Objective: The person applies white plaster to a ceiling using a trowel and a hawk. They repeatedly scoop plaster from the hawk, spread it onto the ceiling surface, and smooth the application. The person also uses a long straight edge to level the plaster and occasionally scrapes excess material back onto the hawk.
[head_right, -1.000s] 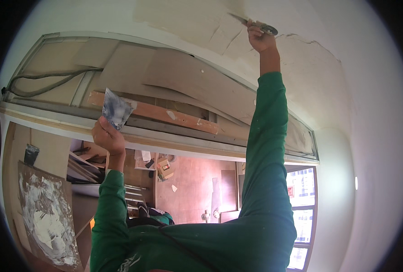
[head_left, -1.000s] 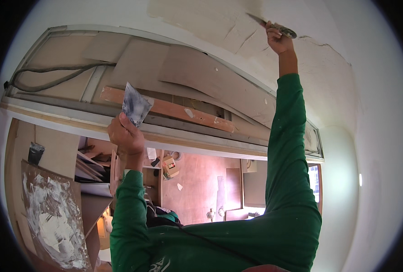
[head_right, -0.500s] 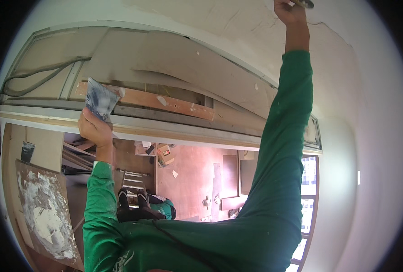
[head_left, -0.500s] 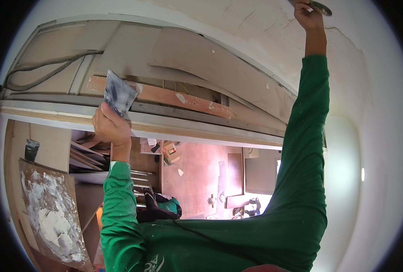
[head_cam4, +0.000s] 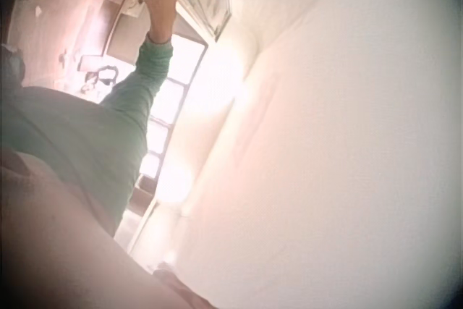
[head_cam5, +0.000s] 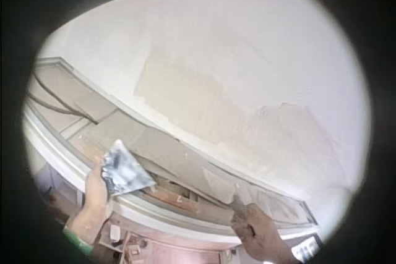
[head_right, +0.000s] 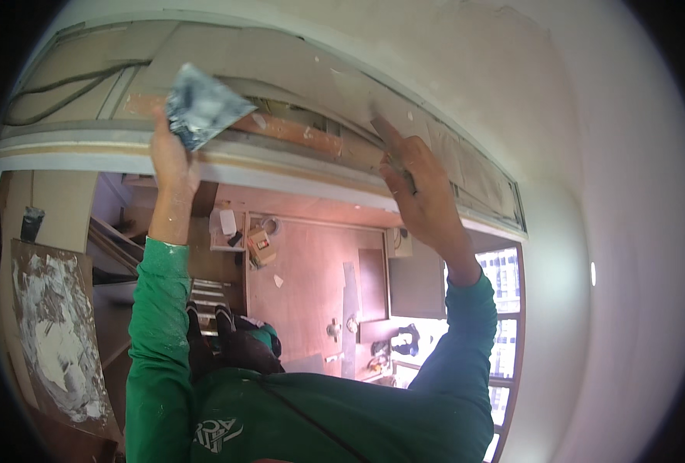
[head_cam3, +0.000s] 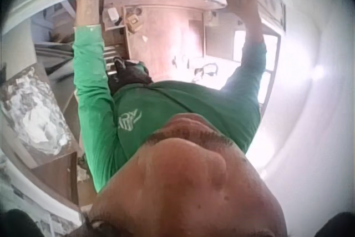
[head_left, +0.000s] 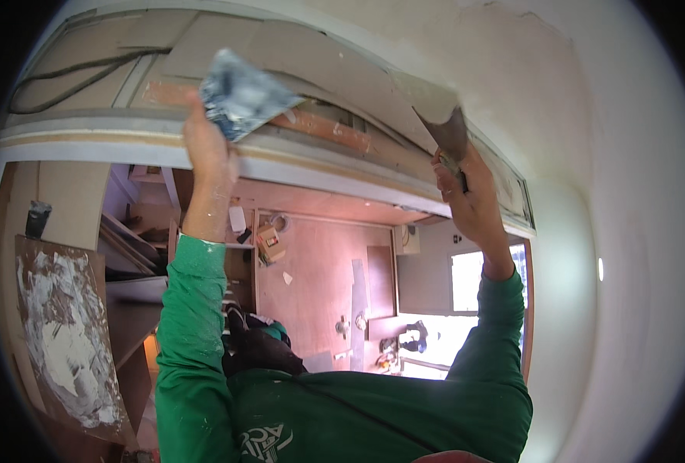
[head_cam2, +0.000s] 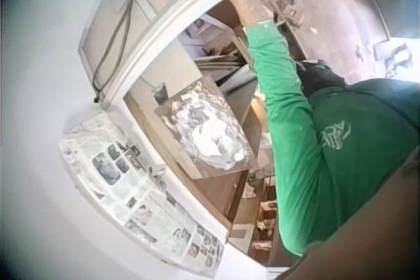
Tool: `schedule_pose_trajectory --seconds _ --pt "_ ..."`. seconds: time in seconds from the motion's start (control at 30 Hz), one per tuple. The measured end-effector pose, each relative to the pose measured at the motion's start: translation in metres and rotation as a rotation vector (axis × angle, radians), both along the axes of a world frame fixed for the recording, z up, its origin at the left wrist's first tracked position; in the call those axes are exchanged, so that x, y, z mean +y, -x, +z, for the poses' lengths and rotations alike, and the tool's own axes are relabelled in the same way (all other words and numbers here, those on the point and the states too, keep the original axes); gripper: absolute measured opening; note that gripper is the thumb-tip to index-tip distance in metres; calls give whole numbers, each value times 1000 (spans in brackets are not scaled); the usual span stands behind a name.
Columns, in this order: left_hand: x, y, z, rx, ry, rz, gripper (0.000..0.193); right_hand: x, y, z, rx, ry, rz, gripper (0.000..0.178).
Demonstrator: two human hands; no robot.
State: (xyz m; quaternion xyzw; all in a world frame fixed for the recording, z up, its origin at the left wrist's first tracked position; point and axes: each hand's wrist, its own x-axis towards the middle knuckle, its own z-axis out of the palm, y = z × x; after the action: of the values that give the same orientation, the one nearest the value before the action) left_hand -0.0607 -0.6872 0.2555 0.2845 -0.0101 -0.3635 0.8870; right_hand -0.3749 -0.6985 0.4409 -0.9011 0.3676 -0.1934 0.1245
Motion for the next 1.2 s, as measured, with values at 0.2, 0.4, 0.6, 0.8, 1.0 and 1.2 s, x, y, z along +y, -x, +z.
schedule_pose_trajectory --seconds 0.2,0.4,0.6,0.8,1.0,1.2 --pt "67 83 68 350 317 -687 49 71 -8 2 238 234 218 66" --pt "96 112 81 120 326 -651 53 28 16 -17 412 566 -19 54" --pt "84 87 70 -424 183 -13 55 43 58 5 -418 -846 -95 34" --pt "105 90 71 -1304 199 605 53 91 42 2 -710 -1637 -1 37" --pt "69 54 72 -1821 622 446 34 76 45 21 -679 -1594 223 33" --pt "-14 12 -20 -1466 -92 469 27 -92 19 13 -817 -1046 162 29"
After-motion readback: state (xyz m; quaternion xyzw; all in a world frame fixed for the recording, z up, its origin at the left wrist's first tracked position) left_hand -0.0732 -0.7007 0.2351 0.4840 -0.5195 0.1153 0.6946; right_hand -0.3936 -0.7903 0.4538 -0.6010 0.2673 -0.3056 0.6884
